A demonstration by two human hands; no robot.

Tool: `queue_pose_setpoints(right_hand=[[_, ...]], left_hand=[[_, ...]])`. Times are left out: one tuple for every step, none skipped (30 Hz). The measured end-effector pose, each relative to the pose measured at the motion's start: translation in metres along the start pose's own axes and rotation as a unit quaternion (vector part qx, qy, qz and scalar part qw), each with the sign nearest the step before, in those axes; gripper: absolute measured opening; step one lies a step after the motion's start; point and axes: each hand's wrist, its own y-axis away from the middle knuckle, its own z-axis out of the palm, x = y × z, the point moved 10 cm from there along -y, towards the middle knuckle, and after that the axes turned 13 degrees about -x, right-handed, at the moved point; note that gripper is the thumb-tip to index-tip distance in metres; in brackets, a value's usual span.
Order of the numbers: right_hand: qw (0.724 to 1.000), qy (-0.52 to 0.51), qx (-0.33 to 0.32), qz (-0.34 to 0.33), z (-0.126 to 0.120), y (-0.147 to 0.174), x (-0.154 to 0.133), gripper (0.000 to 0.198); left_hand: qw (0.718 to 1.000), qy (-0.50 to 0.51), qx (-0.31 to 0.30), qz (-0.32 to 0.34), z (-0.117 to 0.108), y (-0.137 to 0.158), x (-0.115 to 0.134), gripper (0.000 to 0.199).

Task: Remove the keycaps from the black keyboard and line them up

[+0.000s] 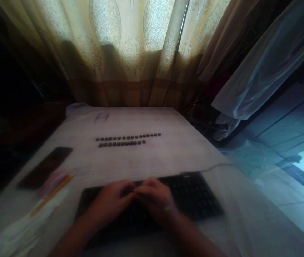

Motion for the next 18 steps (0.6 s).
queue_pose_setpoints(right_hand=[[1.0, 0.008, -0.005, -0.002, 0.002, 0.001, 0.001, 0.019], [1.0, 0.011, -0.011, -0.003, 0.002, 0.002, 0.003, 0.021], [1.0, 0.019, -0.016, -0.004, 0.003, 0.002, 0.004, 0.024], [0.999, 0.038, -0.02, -0.003, 0.003, 0.002, 0.004, 0.025], [0.997, 0.069, -0.026, -0.002, 0.003, 0.001, 0.004, 0.026], [0.994, 0.108, -0.032, -0.001, 0.004, 0.0, 0.004, 0.025], [0.988, 0.152, -0.037, 0.001, 0.005, -0.001, 0.003, 0.024], [0.98, 0.196, -0.044, 0.001, 0.007, -0.002, 0.002, 0.023], [0.971, 0.233, -0.054, 0.001, 0.009, -0.003, 0.001, 0.022], [0.964, 0.259, -0.065, -0.001, 0.011, -0.004, -0.001, 0.022], [0.958, 0.277, -0.074, -0.002, 0.013, -0.005, -0.002, 0.021], [0.954, 0.289, -0.083, -0.003, 0.015, -0.006, -0.002, 0.02], [0.95, 0.298, -0.091, -0.002, 0.016, -0.007, -0.003, 0.02], [0.948, 0.302, -0.096, 0.001, 0.015, -0.007, -0.003, 0.019], [0.948, 0.304, -0.096, 0.004, 0.014, -0.007, -0.003, 0.018], [0.949, 0.303, -0.091, 0.006, 0.011, -0.008, -0.004, 0.018], [0.951, 0.3, -0.08, 0.005, 0.008, -0.008, -0.006, 0.019], [0.954, 0.293, -0.066, 0.0, 0.003, -0.007, -0.009, 0.02]], left_hand=[[1.0, -0.012, 0.007, -0.007, -0.004, 0.001, -0.002, 0.025], [1.0, -0.023, 0.017, -0.014, -0.008, 0.002, -0.004, 0.023], [0.999, -0.03, 0.028, -0.021, -0.013, 0.003, -0.007, 0.022], [0.998, -0.034, 0.037, -0.028, -0.018, 0.005, -0.009, 0.022], [0.998, -0.033, 0.044, -0.034, -0.022, 0.006, -0.012, 0.023], [0.998, -0.029, 0.049, -0.039, -0.025, 0.007, -0.014, 0.024], [0.997, -0.022, 0.056, -0.042, -0.028, 0.007, -0.016, 0.026], [0.997, -0.012, 0.064, -0.044, -0.03, 0.008, -0.018, 0.027], [0.996, 0.001, 0.073, -0.044, -0.032, 0.008, -0.019, 0.028], [0.996, 0.016, 0.078, -0.038, -0.032, 0.008, -0.019, 0.03], [0.996, 0.033, 0.078, -0.026, -0.03, 0.008, -0.018, 0.031], [0.996, 0.051, 0.073, -0.01, -0.028, 0.006, -0.016, 0.031], [0.996, 0.068, 0.062, 0.006, -0.024, 0.005, -0.014, 0.031], [0.995, 0.084, 0.052, 0.021, -0.021, 0.004, -0.012, 0.03], [0.994, 0.098, 0.044, 0.033, -0.018, 0.003, -0.01, 0.029], [0.992, 0.11, 0.039, 0.042, -0.016, 0.003, -0.008, 0.028], [0.991, 0.119, 0.038, 0.048, -0.015, 0.003, -0.007, 0.027], [0.99, 0.127, 0.037, 0.054, -0.014, 0.003, -0.004, 0.027]])
